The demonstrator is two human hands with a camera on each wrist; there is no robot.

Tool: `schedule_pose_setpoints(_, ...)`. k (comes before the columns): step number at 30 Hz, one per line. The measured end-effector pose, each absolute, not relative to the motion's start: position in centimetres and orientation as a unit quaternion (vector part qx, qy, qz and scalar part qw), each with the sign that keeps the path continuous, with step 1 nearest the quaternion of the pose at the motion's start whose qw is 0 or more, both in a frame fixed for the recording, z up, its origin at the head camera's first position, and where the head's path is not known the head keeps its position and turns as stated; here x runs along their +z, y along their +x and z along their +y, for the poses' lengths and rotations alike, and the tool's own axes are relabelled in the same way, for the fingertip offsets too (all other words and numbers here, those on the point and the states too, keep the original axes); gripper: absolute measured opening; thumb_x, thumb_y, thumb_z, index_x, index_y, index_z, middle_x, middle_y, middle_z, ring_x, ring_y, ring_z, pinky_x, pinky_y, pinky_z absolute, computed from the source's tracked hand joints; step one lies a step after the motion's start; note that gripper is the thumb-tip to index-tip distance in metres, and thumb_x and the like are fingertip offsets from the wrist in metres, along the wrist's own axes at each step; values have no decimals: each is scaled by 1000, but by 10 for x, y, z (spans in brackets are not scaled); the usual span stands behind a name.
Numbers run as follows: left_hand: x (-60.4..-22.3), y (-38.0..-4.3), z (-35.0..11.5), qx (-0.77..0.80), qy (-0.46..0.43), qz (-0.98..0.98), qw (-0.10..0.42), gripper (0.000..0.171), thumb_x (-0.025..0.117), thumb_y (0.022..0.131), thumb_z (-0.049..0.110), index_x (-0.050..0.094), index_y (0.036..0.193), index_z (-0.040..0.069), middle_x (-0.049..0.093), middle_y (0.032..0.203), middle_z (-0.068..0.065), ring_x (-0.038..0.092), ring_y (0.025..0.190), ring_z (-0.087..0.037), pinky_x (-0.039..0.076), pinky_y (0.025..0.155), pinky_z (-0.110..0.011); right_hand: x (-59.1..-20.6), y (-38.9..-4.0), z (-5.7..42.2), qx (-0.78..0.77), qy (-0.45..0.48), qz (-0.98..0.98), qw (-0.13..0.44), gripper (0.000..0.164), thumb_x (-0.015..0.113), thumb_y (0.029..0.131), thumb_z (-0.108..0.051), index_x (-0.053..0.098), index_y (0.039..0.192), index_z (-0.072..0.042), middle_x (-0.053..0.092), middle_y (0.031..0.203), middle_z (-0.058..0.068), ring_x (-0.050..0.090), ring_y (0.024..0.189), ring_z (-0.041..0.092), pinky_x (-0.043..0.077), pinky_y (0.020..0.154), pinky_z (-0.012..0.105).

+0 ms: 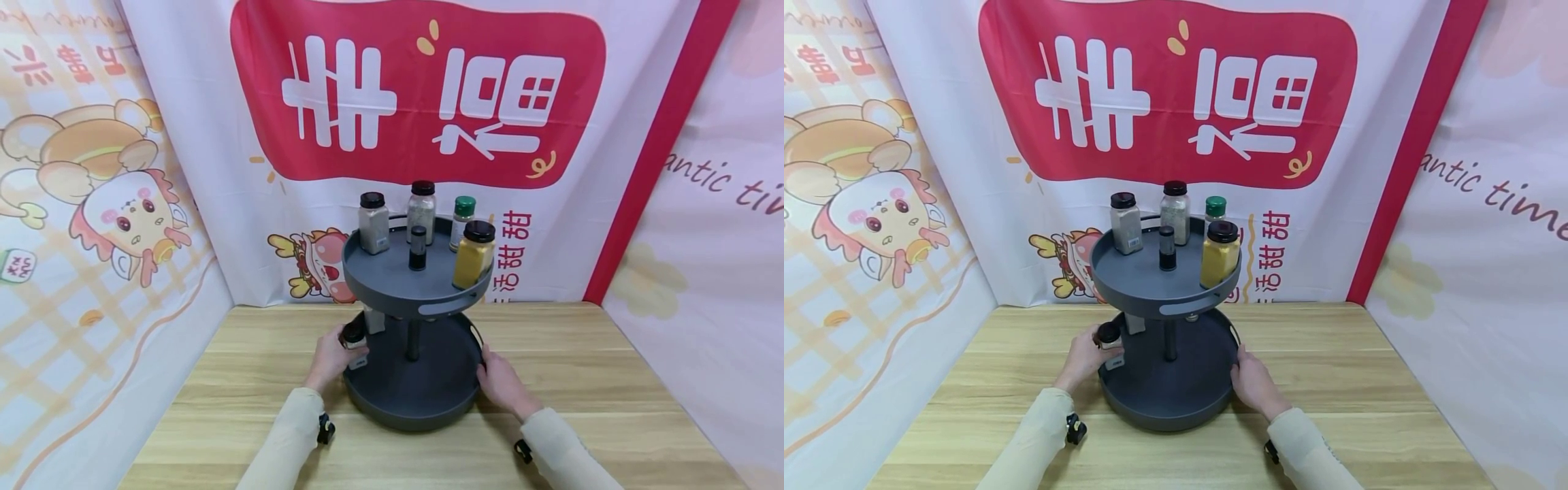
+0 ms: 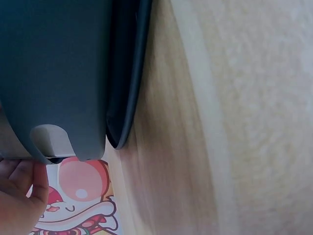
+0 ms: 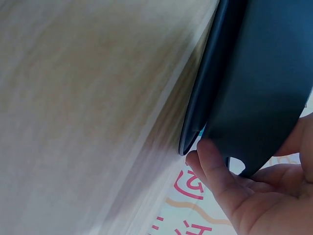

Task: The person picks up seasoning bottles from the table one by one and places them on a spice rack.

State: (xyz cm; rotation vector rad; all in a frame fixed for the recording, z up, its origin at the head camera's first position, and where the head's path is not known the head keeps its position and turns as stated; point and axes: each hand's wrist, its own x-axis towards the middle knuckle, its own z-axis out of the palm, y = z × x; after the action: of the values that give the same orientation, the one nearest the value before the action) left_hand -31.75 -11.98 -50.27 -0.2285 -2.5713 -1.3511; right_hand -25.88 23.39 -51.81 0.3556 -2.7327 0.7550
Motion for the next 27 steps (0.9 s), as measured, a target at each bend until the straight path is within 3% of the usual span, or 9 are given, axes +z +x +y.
schedule_pose_setpoints(27,-515,-314,-119,-490,-61,-862,113,42,85,69,17,64,105,9,68,99,-6,62,93,-21,49,82,-40,-519,-246,232,273,109,-945,141,50,56,90,-2,38,130,23,51,122,36,54,110,44,44,91,50)
